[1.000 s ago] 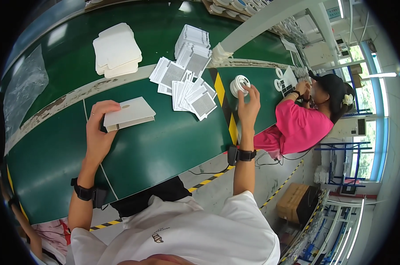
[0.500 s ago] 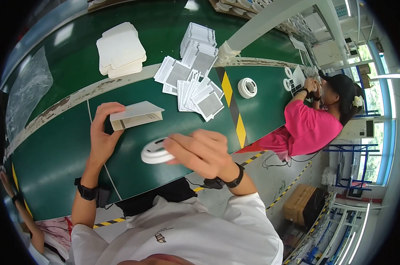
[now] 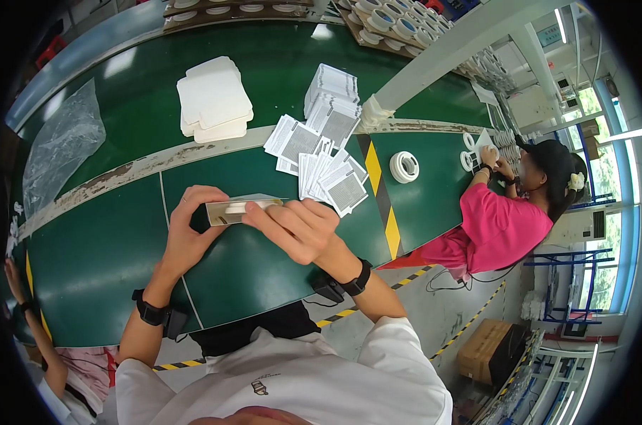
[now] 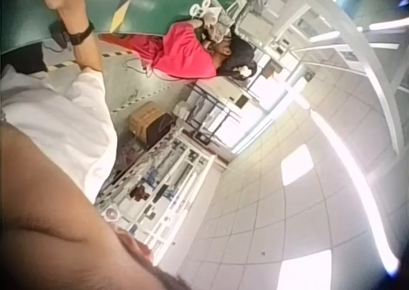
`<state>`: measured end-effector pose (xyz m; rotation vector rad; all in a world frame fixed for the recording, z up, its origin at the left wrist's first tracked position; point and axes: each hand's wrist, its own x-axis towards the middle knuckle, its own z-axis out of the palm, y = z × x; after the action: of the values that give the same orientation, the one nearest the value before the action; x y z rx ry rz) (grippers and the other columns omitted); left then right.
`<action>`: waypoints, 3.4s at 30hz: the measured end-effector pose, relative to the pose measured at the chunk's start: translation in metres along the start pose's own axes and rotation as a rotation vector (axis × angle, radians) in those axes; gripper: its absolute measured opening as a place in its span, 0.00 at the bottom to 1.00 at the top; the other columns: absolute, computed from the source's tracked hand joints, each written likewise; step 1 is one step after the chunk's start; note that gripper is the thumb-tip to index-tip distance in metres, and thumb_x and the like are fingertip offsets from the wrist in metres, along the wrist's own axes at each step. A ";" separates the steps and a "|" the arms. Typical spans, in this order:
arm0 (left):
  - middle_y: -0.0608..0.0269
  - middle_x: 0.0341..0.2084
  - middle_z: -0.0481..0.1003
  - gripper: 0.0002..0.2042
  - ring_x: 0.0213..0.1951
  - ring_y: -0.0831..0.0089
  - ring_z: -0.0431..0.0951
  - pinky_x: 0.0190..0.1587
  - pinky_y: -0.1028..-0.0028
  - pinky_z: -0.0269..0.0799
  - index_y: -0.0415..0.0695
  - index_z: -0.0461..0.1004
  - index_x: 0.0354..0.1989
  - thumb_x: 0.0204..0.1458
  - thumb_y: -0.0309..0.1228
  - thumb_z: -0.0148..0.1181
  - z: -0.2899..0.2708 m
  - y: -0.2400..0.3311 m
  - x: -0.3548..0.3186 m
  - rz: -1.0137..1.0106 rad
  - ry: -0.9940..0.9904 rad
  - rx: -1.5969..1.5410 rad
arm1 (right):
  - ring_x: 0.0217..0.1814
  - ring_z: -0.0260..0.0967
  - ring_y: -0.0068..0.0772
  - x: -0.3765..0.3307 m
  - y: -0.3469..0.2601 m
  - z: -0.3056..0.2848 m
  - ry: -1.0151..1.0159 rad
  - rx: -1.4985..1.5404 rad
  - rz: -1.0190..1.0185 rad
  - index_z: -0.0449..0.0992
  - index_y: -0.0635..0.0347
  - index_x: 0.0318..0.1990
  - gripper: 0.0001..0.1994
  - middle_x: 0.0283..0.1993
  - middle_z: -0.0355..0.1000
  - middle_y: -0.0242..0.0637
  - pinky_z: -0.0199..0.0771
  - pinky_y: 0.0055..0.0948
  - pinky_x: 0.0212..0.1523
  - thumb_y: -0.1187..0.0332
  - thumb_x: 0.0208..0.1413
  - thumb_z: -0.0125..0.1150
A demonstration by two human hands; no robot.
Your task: The person assembles boxes by hand, inserting a paper manual and a white ring into each box before folding the flaps closed and repeating the process.
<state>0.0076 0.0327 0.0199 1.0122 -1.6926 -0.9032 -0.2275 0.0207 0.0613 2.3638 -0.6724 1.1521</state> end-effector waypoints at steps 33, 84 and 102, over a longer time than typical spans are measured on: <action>0.44 0.67 0.61 0.33 0.69 0.49 0.60 0.71 0.57 0.53 0.41 0.62 0.68 0.55 0.33 0.68 -0.089 0.021 -0.080 -0.211 0.042 0.635 | 0.35 0.75 0.41 -0.008 0.007 0.005 -0.413 0.413 0.469 0.79 0.58 0.36 0.03 0.34 0.75 0.36 0.75 0.35 0.33 0.73 0.54 0.66; 0.42 0.71 0.55 0.52 0.69 0.47 0.63 0.66 0.50 0.66 0.38 0.47 0.75 0.49 0.61 0.61 -0.008 -0.012 0.023 -0.452 -0.413 -0.968 | 0.58 0.67 0.39 0.017 0.015 0.054 -0.180 0.832 0.615 0.75 0.58 0.56 0.22 0.51 0.74 0.38 0.75 0.34 0.48 0.71 0.51 0.70; 0.47 0.58 0.71 0.32 0.57 0.65 0.75 0.58 0.68 0.73 0.34 0.54 0.72 0.63 0.38 0.48 -0.001 -0.025 0.025 -0.604 0.129 -0.939 | 0.63 0.65 0.31 0.006 0.018 0.080 0.171 1.118 0.953 0.63 0.65 0.63 0.24 0.58 0.71 0.40 0.68 0.33 0.60 0.76 0.60 0.62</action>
<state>0.0080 -0.0002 0.0064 0.8674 -0.6565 -1.7463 -0.1863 -0.0402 0.0240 2.6996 -1.4453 2.6487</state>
